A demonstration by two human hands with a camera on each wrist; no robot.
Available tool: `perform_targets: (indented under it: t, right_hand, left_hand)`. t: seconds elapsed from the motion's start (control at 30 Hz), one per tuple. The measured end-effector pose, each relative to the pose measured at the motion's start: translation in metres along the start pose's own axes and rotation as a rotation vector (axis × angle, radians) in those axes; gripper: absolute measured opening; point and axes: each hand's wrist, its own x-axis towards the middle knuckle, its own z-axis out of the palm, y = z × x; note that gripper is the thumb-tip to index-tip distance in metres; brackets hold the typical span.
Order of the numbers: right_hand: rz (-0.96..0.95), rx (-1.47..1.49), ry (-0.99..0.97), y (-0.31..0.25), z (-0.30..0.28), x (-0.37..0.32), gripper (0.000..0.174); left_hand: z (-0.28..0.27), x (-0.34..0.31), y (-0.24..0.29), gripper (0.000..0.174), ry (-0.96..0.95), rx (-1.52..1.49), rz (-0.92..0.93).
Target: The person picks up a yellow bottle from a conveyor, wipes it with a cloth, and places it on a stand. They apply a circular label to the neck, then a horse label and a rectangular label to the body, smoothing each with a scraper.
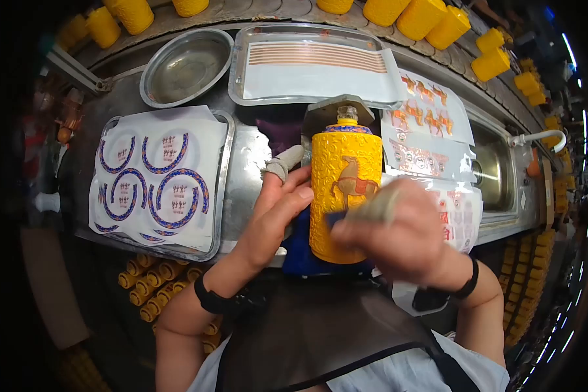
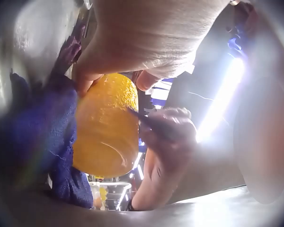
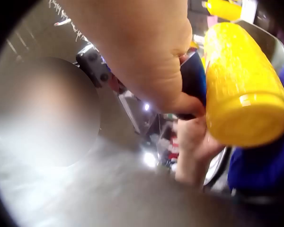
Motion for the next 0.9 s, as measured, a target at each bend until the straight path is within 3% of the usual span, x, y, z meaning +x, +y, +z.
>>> perform_targets:
  t: [0.03, 0.17, 0.23, 0.3, 0.4, 0.43, 0.5, 0.63, 0.73, 0.77, 0.83, 0.9]
  right_hand:
    - [0.067, -0.136, 0.112, 0.007, -0.005, 0.0, 0.026]
    - [0.126, 0.238, 0.045, -0.01, 0.002, -0.02, 0.025]
    - [0.435, 0.321, 0.102, 0.0, -0.001, -0.012, 0.033]
    - [0.638, 0.313, 0.363, 0.029, 0.009, -0.002, 0.032]
    - [0.3, -0.004, 0.301, 0.036, -0.004, -0.012, 0.032]
    - [0.176, 0.056, 0.258, 0.029, 0.003, -0.025, 0.034]
    - [0.24, 0.244, 0.275, -0.002, 0.007, -0.044, 0.031]
    - [0.714, 0.423, 0.502, -0.01, 0.025, -0.04, 0.024]
    - [1.028, 0.828, 0.669, 0.003, 0.033, -0.059, 0.021]
    - [1.15, 0.815, 0.574, 0.012, 0.029, -0.074, 0.022]
    - [1.167, 0.933, 0.715, 0.023, 0.031, -0.081, 0.022]
    - [1.082, 0.977, 0.702, 0.01, 0.021, -0.073, 0.021]
  left_hand:
    - [0.004, 0.0, 0.001, 0.072, 0.01, 0.034, -0.006]
    - [0.016, -0.002, 0.002, 0.067, 0.008, 0.136, 0.089]
    - [0.014, 0.001, -0.006, 0.068, 0.02, 0.139, 0.098]
    - [0.018, 0.004, -0.005, 0.069, 0.017, 0.191, 0.116]
    - [0.024, 0.004, -0.002, 0.071, 0.039, 0.214, 0.101]
    - [0.025, 0.003, -0.001, 0.071, 0.051, 0.231, 0.094]
    - [0.027, 0.004, -0.001, 0.073, 0.053, 0.229, 0.102]
    - [0.023, 0.011, -0.014, 0.076, 0.051, 0.263, 0.153]
    - [0.028, 0.012, -0.011, 0.08, 0.121, 0.338, 0.096]
    - [0.029, 0.011, -0.011, 0.081, 0.127, 0.354, 0.099]
    - [0.027, 0.01, -0.013, 0.081, 0.133, 0.335, 0.1]
    - [0.028, 0.013, -0.013, 0.081, 0.134, 0.321, 0.093]
